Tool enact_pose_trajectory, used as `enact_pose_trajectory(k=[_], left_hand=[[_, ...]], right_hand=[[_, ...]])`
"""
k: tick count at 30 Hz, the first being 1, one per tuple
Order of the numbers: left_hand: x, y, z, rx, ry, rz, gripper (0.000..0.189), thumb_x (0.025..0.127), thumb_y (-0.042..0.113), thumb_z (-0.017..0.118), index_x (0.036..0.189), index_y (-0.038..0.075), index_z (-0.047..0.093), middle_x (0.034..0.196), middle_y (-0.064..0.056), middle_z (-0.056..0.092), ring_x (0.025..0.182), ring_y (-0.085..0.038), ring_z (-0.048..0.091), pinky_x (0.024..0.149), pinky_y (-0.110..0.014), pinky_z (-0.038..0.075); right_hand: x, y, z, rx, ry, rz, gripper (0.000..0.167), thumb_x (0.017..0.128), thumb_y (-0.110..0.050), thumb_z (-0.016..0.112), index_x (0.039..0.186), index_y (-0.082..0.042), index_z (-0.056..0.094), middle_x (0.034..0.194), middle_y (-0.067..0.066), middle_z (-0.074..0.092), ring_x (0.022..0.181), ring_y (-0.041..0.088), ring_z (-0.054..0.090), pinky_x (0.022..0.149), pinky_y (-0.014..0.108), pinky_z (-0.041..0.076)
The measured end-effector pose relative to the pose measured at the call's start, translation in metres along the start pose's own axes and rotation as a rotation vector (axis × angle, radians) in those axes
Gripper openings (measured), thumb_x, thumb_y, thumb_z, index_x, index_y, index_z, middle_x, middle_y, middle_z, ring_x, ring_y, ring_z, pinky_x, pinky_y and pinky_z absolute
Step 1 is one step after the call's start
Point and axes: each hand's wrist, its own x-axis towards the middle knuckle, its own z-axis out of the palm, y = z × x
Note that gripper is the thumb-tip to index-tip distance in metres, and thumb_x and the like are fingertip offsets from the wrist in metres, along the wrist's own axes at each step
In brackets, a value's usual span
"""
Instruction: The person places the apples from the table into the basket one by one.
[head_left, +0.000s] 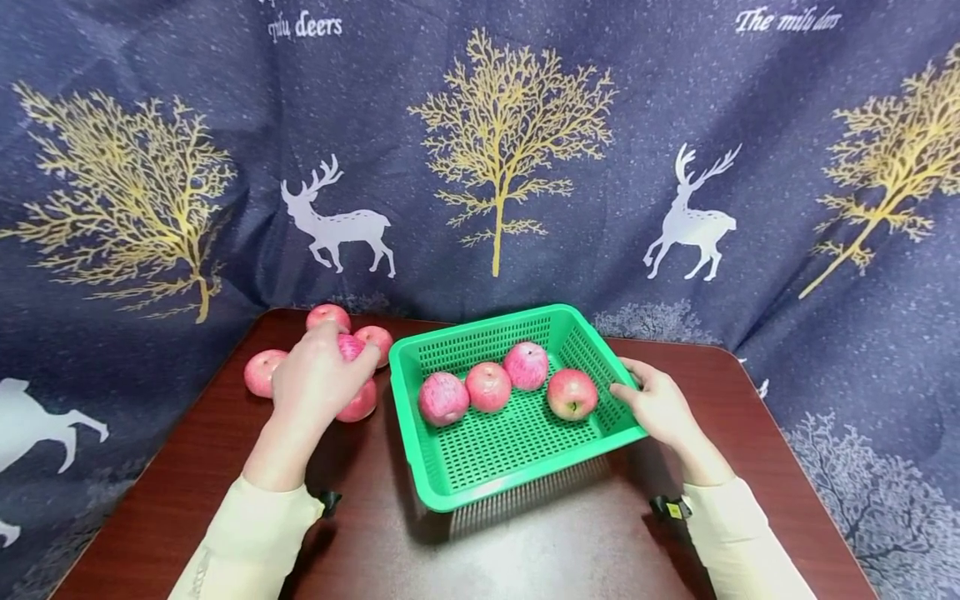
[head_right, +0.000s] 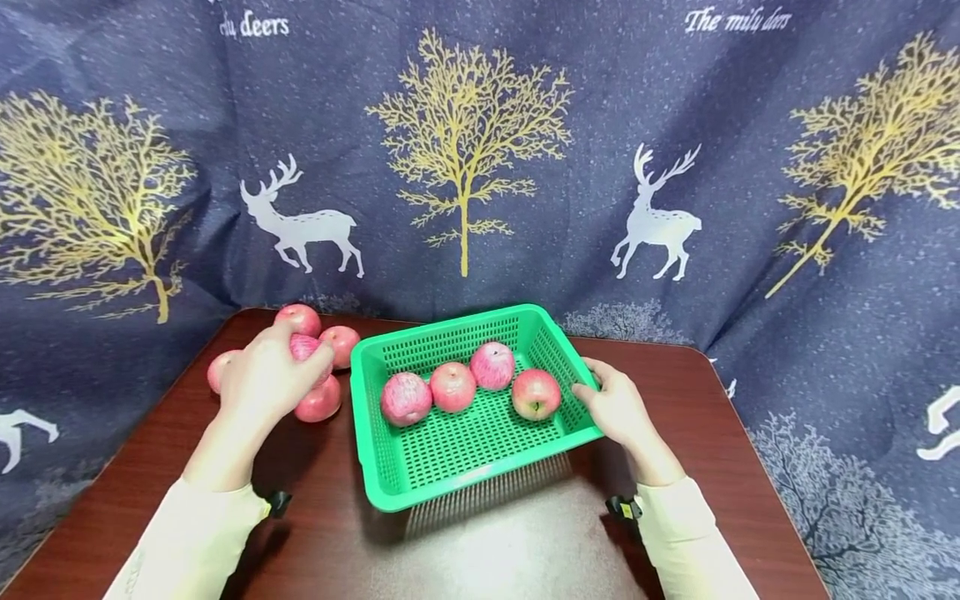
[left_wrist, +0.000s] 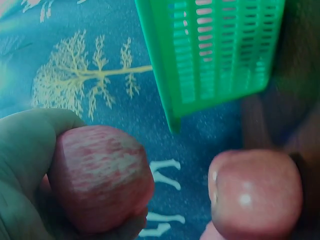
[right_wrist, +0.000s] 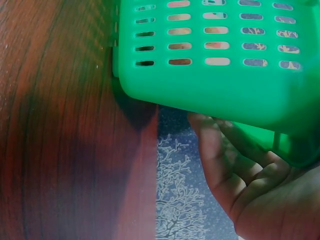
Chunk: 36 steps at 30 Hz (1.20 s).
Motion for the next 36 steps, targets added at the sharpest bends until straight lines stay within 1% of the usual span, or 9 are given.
enact_pose_trajectory(k=[3, 6, 9, 13, 17, 22, 27, 31, 36], left_hand=[[0.001, 0.012, 0.002, -0.005, -0.021, 0.009, 0.039, 0.099, 0.05, 0.056, 0.102, 0.012, 0.066, 0.094, -0.015, 0.072, 0.088, -0.039, 0.07, 0.067, -0.058, 0.051], [0.001, 0.024, 0.003, 0.0, -0.051, 0.035, 0.038, 0.096, 0.049, 0.058, 0.101, 0.012, 0.066, 0.098, -0.012, 0.074, 0.089, -0.039, 0.07, 0.069, -0.059, 0.053], [0.001, 0.036, 0.009, 0.002, -0.07, 0.088, 0.042, 0.094, 0.049, 0.061, 0.109, 0.011, 0.068, 0.108, -0.012, 0.075, 0.096, -0.038, 0.072, 0.075, -0.06, 0.057], [0.0, 0.053, 0.019, 0.0, -0.09, 0.147, 0.047, 0.093, 0.05, 0.064, 0.116, 0.009, 0.069, 0.115, -0.013, 0.073, 0.104, -0.037, 0.071, 0.081, -0.062, 0.059], [-0.004, 0.069, 0.025, 0.019, -0.117, 0.208, 0.049, 0.092, 0.051, 0.069, 0.115, 0.008, 0.069, 0.11, -0.013, 0.071, 0.097, -0.037, 0.07, 0.078, -0.06, 0.06], [-0.005, 0.085, 0.032, 0.042, -0.151, 0.332, 0.041, 0.093, 0.048, 0.072, 0.105, 0.009, 0.068, 0.099, -0.011, 0.069, 0.086, -0.034, 0.069, 0.073, -0.055, 0.058], [-0.003, 0.099, 0.037, 0.09, -0.206, 0.38, 0.041, 0.092, 0.052, 0.072, 0.104, 0.013, 0.065, 0.096, -0.005, 0.064, 0.086, -0.03, 0.066, 0.068, -0.053, 0.057], [0.002, 0.111, 0.042, 0.114, -0.268, 0.419, 0.041, 0.092, 0.056, 0.072, 0.101, 0.017, 0.062, 0.095, -0.001, 0.061, 0.084, -0.025, 0.063, 0.065, -0.047, 0.054], [0.005, 0.124, 0.052, 0.124, -0.343, 0.522, 0.035, 0.094, 0.051, 0.069, 0.106, 0.019, 0.063, 0.097, 0.003, 0.059, 0.088, -0.019, 0.06, 0.066, -0.042, 0.053]], right_hand=[[0.0, -0.001, 0.0, 0.003, -0.002, -0.001, 0.051, 0.106, -0.014, 0.071, 0.154, 0.003, 0.061, 0.124, 0.021, 0.078, 0.091, 0.024, 0.078, 0.081, 0.037, 0.058], [0.0, -0.002, -0.001, 0.001, 0.0, 0.001, 0.052, 0.106, -0.013, 0.071, 0.154, 0.003, 0.061, 0.124, 0.022, 0.078, 0.091, 0.024, 0.078, 0.081, 0.036, 0.058], [-0.001, -0.003, -0.002, -0.002, 0.004, 0.002, 0.052, 0.106, -0.013, 0.071, 0.154, 0.004, 0.061, 0.126, 0.022, 0.078, 0.091, 0.024, 0.078, 0.081, 0.037, 0.059], [-0.002, -0.004, -0.003, -0.008, 0.004, 0.004, 0.052, 0.106, -0.013, 0.071, 0.154, 0.004, 0.061, 0.127, 0.023, 0.078, 0.09, 0.023, 0.077, 0.081, 0.038, 0.059], [-0.002, -0.004, -0.002, -0.005, 0.0, 0.006, 0.052, 0.106, -0.013, 0.071, 0.154, 0.004, 0.061, 0.127, 0.023, 0.077, 0.09, 0.022, 0.077, 0.081, 0.037, 0.059], [-0.001, -0.004, -0.001, -0.004, 0.0, 0.01, 0.052, 0.106, -0.014, 0.07, 0.155, 0.003, 0.061, 0.128, 0.023, 0.077, 0.091, 0.023, 0.077, 0.082, 0.039, 0.059], [0.001, -0.004, 0.0, 0.003, -0.013, 0.008, 0.053, 0.106, -0.015, 0.07, 0.155, 0.003, 0.06, 0.129, 0.022, 0.077, 0.093, 0.024, 0.078, 0.082, 0.039, 0.059], [0.001, -0.003, -0.001, -0.008, -0.004, 0.005, 0.052, 0.106, -0.015, 0.071, 0.155, 0.002, 0.061, 0.128, 0.022, 0.078, 0.091, 0.023, 0.077, 0.081, 0.038, 0.058], [0.0, -0.002, -0.001, -0.016, -0.001, 0.008, 0.052, 0.107, -0.016, 0.07, 0.155, 0.002, 0.061, 0.127, 0.022, 0.078, 0.09, 0.022, 0.077, 0.081, 0.038, 0.058]])
